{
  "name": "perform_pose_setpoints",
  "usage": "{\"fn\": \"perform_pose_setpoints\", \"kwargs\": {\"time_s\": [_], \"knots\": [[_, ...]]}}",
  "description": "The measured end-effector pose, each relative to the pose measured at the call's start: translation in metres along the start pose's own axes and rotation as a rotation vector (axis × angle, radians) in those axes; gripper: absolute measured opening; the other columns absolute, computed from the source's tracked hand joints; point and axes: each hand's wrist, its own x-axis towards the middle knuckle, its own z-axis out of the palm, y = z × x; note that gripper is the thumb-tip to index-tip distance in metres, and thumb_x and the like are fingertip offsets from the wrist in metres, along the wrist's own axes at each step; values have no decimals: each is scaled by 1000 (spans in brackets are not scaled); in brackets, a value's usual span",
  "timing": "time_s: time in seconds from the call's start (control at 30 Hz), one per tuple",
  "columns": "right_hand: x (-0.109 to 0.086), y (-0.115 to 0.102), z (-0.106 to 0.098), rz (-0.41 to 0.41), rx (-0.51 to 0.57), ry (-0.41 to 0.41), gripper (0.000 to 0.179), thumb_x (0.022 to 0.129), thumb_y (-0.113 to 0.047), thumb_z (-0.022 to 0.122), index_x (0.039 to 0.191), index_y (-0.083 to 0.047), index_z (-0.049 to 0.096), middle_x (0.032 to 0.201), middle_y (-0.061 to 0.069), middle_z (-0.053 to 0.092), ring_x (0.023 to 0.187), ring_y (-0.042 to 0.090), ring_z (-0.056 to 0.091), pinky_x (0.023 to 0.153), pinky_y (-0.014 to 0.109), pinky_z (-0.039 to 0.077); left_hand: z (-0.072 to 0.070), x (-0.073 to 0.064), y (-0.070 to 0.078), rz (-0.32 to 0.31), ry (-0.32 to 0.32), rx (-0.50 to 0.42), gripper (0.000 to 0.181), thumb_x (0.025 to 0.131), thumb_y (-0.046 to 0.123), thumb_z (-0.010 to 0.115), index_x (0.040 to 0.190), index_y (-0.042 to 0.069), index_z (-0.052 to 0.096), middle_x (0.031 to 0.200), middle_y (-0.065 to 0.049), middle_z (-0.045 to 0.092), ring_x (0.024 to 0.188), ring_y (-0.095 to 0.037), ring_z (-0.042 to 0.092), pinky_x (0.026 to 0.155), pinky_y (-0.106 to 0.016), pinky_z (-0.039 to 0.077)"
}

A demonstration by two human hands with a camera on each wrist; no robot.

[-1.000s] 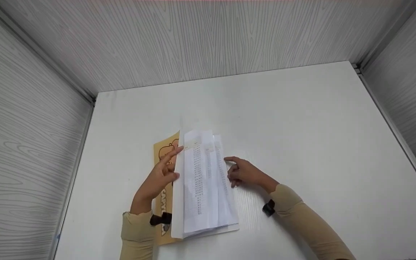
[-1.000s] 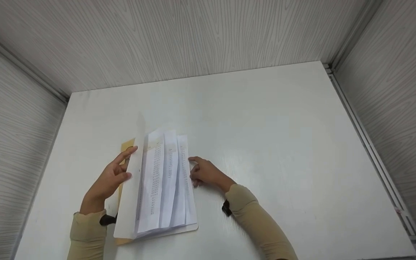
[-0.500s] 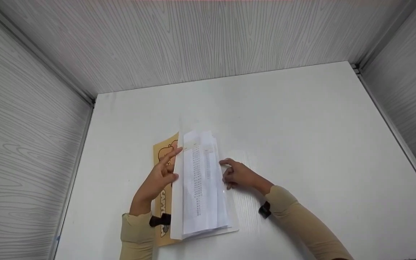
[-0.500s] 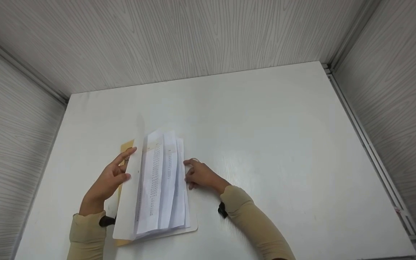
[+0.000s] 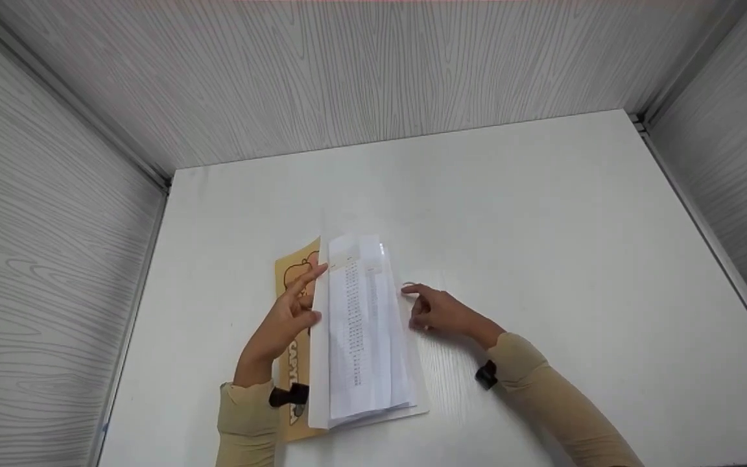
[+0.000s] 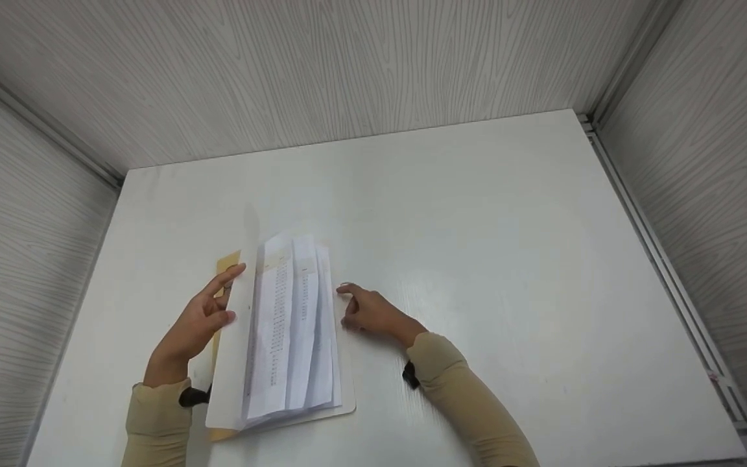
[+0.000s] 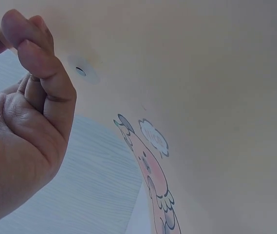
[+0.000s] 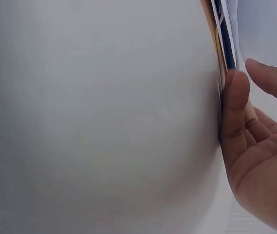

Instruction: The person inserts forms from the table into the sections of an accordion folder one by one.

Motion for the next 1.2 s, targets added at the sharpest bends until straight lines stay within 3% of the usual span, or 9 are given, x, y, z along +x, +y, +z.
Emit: {"fn": "perform_pose_setpoints", "kwargs": {"time_s": [0.23, 0.4, 0.67, 0.97, 1.2], "knots": [[0, -1, -5, -90, -327, 81, 60, 81, -17, 76, 135, -5, 53, 99, 9, 62, 88, 15, 50, 83, 29, 42, 4, 4, -3, -12, -4, -26, 75, 88, -4, 48, 155, 12, 17, 128, -42, 48, 95, -35, 65, 72, -29, 55], [-1, 0, -6, -153, -523, 107, 64, 77, -31, 78, 132, -9, 55, 101, 11, 56, 89, 21, 40, 82, 34, 34, 8, 8, -7, -5, -17, -55, 75, 89, -6, 47, 154, 11, 16, 131, -44, 44, 100, -40, 64, 74, -30, 56], [1, -1, -4, -98, -565, 104, 67, 76, -33, 80, 134, -13, 52, 105, 11, 50, 92, 23, 38, 85, 38, 30, 13, 14, -13, -18, -6, -67, 75, 89, -3, 47, 155, 15, 16, 131, -43, 45, 98, -49, 62, 71, -32, 57], [1, -1, -1, -72, -626, 98, 67, 77, -33, 78, 135, -14, 49, 112, 12, 50, 94, 25, 39, 84, 39, 34, 25, 26, -36, -68, -12, -79, 74, 89, -6, 41, 155, 17, 16, 133, -40, 47, 102, -54, 59, 70, -30, 56], [3, -2, 2, -20, -644, 109, 67, 76, -32, 80, 134, -16, 49, 115, 12, 51, 98, 27, 42, 88, 42, 36, 38, 40, -54, -125, -29, 39, 72, 89, -1, 44, 154, 13, 19, 116, -38, 59, 90, -47, 64, 66, -26, 53]]}}
